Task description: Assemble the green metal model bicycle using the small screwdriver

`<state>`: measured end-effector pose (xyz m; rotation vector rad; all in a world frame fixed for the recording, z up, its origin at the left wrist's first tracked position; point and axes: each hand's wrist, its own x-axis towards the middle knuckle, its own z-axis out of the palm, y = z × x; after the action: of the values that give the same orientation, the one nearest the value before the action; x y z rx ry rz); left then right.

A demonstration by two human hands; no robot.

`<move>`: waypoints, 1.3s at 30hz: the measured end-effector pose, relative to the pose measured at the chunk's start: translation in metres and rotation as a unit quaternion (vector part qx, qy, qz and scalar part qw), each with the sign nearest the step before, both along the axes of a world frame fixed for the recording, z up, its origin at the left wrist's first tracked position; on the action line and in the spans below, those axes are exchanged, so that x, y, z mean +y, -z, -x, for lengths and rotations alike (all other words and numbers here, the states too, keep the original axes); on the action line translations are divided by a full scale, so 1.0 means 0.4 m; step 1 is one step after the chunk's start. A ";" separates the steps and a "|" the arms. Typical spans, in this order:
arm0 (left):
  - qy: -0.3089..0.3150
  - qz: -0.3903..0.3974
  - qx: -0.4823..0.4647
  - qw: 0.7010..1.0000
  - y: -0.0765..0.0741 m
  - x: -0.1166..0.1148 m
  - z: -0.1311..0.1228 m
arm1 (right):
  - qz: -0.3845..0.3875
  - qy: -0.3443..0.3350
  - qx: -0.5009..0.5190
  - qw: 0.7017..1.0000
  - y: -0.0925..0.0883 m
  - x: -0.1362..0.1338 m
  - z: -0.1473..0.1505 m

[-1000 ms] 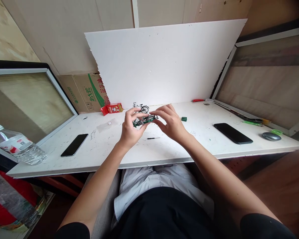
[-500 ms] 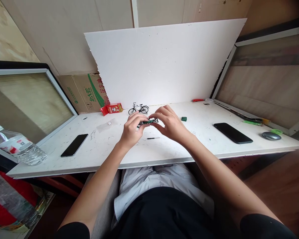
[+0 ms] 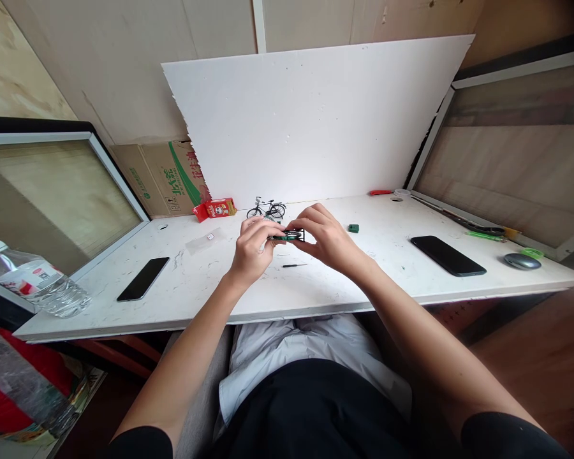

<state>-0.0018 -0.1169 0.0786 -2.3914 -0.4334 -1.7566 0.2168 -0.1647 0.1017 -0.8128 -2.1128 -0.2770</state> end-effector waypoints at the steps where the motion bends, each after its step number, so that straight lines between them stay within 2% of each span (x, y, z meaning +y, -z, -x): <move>1: 0.002 -0.001 -0.003 1.000 0.000 -0.001 0.000 | -0.004 -0.005 0.005 1.000 0.000 0.001 -0.001; 6: 0.024 -0.005 -0.017 1.000 -0.001 -0.007 -0.002 | -0.011 -0.015 0.010 1.000 -0.002 0.000 -0.004; 13: 0.011 -0.018 -0.020 1.000 -0.014 -0.020 0.001 | 0.003 -0.020 0.027 0.999 -0.006 -0.005 0.003; 20: 0.014 0.022 -0.042 0.999 -0.018 -0.015 0.008 | -0.011 -0.009 0.067 0.998 -0.013 -0.014 0.014; 26: 0.034 0.021 -0.050 0.998 -0.016 -0.011 0.006 | -0.013 -0.019 0.052 0.998 -0.009 -0.010 0.014; 39: 0.030 0.055 -0.047 0.997 -0.011 -0.013 0.001 | -0.007 -0.020 0.022 1.000 0.005 0.001 0.014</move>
<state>-0.0023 -0.1223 0.0830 -2.4261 -0.4861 -1.9258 0.2113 -0.1642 0.0996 -0.7612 -2.0805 -0.2514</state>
